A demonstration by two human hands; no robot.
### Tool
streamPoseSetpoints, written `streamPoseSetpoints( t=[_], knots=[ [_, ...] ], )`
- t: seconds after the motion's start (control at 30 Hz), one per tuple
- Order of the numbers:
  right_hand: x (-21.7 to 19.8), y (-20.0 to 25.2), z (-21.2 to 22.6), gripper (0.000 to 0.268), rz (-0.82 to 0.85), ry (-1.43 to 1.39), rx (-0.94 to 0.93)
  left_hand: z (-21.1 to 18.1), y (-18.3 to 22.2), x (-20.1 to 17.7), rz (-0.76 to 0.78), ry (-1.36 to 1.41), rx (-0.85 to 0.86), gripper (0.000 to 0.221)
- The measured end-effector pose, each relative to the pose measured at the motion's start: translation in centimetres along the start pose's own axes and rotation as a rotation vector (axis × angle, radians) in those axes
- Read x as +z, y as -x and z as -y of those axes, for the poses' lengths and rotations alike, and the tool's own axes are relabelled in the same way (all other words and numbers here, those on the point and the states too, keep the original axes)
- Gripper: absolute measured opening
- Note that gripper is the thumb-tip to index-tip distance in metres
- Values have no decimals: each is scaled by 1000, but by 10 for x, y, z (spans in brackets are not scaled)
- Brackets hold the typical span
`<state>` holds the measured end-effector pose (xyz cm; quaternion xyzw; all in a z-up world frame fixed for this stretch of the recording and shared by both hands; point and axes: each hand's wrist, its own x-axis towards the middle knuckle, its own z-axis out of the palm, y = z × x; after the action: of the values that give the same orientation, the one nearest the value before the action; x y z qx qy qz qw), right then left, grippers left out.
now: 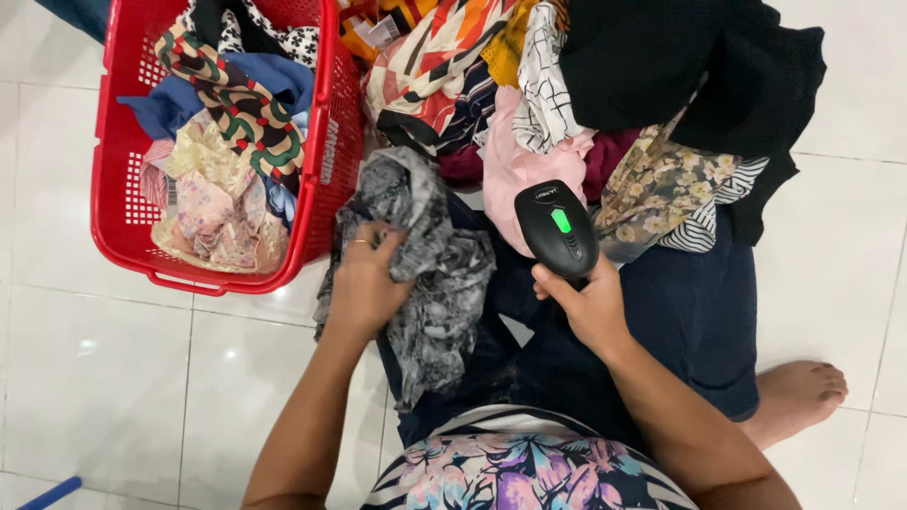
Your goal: The person sits on the floor and uses a handheld scanner to scan price tags on various items of clothing, moving scanned items from a pile into a red basket one by one.
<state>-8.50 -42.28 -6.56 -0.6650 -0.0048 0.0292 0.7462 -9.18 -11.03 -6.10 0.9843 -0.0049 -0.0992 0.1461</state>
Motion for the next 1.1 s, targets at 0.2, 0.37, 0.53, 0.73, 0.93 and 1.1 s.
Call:
streamPoseSetpoints(
  t=[0.2, 0.37, 0.53, 0.73, 0.93, 1.1],
  knots=[
    [-5, 1, -7, 16, 9, 32, 56, 47, -15, -117, -501, 530, -225, 56],
    [1, 1, 3, 24, 7, 98, 233, 66, -39, -212, -931, 725, 131, 62],
    [2, 1, -4, 20, 54, 90, 221, 111, -109, -171, -1114, 527, 57, 60],
    [-5, -3, -23, 17, 23, -27, 111, 116, -168, -61, -768, -598, -185, 43],
    [-8, -5, -26, 11, 40, -83, 89, 140, -171, -43, -441, -557, -92, 45],
    [-4, -11, 0, 8, 213, -27, -39, 123, -179, -32, -998, -693, -111, 27]
  ],
)
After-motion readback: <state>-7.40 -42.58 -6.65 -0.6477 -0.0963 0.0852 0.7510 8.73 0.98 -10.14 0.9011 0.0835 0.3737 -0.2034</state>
